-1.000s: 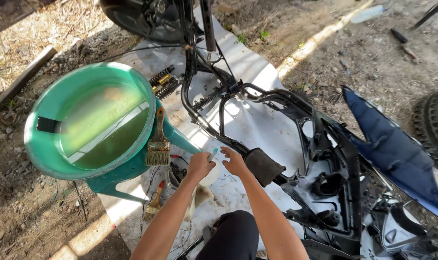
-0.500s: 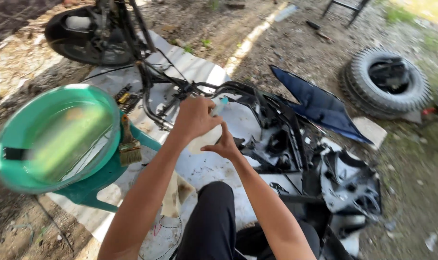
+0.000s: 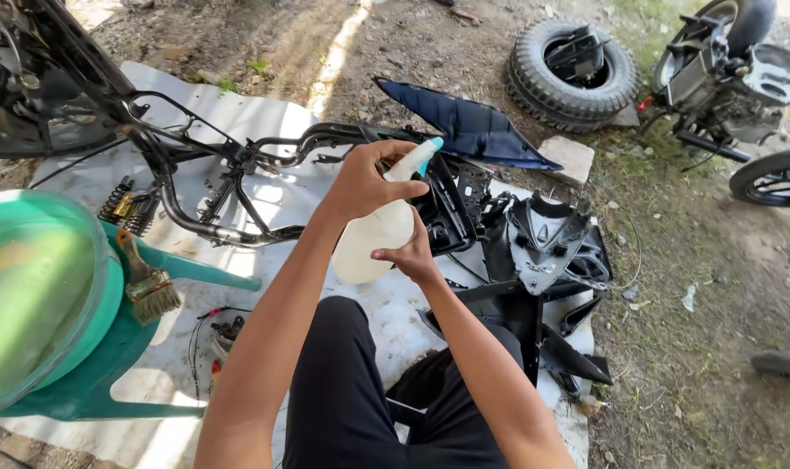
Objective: The person pours a liquid from a white bottle onto a black motorcycle part and scrubs it with a black sponge. They continue to clean various black and blue motorcycle body panels and a metal frame laid out on a white sheet on the ground.
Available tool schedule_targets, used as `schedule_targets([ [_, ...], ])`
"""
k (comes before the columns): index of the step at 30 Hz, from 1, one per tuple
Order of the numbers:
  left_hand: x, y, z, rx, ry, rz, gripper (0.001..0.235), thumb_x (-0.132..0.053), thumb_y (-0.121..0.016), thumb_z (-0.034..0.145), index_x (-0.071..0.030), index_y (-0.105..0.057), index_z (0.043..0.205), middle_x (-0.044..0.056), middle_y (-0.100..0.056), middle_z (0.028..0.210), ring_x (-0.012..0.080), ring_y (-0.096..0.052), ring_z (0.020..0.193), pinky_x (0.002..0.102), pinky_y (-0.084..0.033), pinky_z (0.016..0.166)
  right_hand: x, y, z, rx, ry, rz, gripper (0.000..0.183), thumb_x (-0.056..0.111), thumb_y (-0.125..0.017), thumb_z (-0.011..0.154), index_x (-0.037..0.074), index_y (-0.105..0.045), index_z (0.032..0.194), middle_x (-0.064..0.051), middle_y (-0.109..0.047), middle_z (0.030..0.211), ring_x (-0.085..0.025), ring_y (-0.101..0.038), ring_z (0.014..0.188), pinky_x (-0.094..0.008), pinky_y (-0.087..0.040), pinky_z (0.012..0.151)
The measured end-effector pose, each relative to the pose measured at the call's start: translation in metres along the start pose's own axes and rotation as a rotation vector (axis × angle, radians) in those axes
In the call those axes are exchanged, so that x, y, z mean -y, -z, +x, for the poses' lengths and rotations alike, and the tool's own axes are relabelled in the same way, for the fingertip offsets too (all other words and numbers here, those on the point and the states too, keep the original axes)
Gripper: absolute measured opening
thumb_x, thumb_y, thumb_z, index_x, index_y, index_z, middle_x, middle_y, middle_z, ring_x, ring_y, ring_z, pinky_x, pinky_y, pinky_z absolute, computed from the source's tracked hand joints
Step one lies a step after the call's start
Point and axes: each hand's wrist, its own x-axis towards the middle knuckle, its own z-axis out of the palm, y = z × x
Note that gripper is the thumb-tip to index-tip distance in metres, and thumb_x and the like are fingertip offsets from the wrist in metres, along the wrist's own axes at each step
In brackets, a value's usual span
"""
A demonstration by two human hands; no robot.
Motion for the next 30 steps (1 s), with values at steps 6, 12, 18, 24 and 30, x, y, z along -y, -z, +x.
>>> schedule_targets([
  [6, 0.072, -0.028, -0.036, 0.054, 0.153, -0.061, 0.051, -0.021, -0.08, 0.08, -0.005, -0.068, 0.127, 0.006, -0.072, 0.105, 0.013, -0.065, 0.095, 0.03, -0.053, 0.085, -0.036, 0.013, -0.037, 0.071, -0.127, 0.006, 0.108, 0.026, -0.103, 0.058, -0.001, -0.048, 0.146, -0.008, -0.067, 0.132, -0.019, -0.064, 0.123, -0.038, -0.052, 0.108],
  [12, 0.142, -0.047, -0.091, -0.005, 0.271, -0.168, 0.042, -0.005, -0.063, 0.079, -0.005, -0.065, 0.12, 0.003, -0.069, 0.104, 0.012, -0.065, 0.094, 0.029, -0.053, 0.085, -0.155, 0.026, -0.097, 0.003, -0.405, 0.001, 0.122, 0.043, -0.099, 0.061, 0.001, -0.033, 0.155, -0.013, -0.06, 0.143, -0.023, -0.059, 0.131, -0.039, -0.048, 0.11],
  [18, 0.218, -0.081, -0.157, -0.003, 0.537, -0.285, 0.029, -0.005, -0.063, 0.08, -0.005, -0.067, 0.109, 0.007, -0.067, 0.089, 0.0114, -0.062, 0.074, 0.03, -0.053, 0.068, -0.18, 0.016, -0.135, 0.071, -0.694, -0.083, 0.121, 0.072, -0.077, 0.07, 0.01, -0.032, 0.164, -0.011, -0.048, 0.154, -0.02, -0.05, 0.137, -0.04, -0.043, 0.111],
  [24, 0.214, -0.109, -0.179, -0.052, 0.661, -0.089, 0.025, -0.01, -0.062, 0.077, -0.006, -0.067, 0.101, 0.008, -0.07, 0.081, 0.0185, -0.067, 0.067, 0.033, -0.055, 0.063, -0.126, -0.006, -0.135, 0.218, -0.787, -0.213, 0.108, 0.052, -0.087, 0.066, 0.006, -0.042, 0.152, -0.014, -0.06, 0.143, -0.026, -0.057, 0.131, -0.04, -0.045, 0.109],
  [30, 0.24, -0.129, -0.184, -0.119, 0.576, 0.099, 0.02, -0.017, -0.067, 0.077, -0.005, -0.067, 0.093, 0.014, -0.072, 0.081, 0.0279, -0.071, 0.075, 0.039, -0.055, 0.07, -0.118, 0.001, -0.138, 0.167, -0.759, -0.252, 0.1, 0.057, -0.083, 0.069, 0.006, -0.049, 0.149, -0.011, -0.062, 0.14, -0.025, -0.059, 0.13, -0.041, -0.046, 0.107],
])
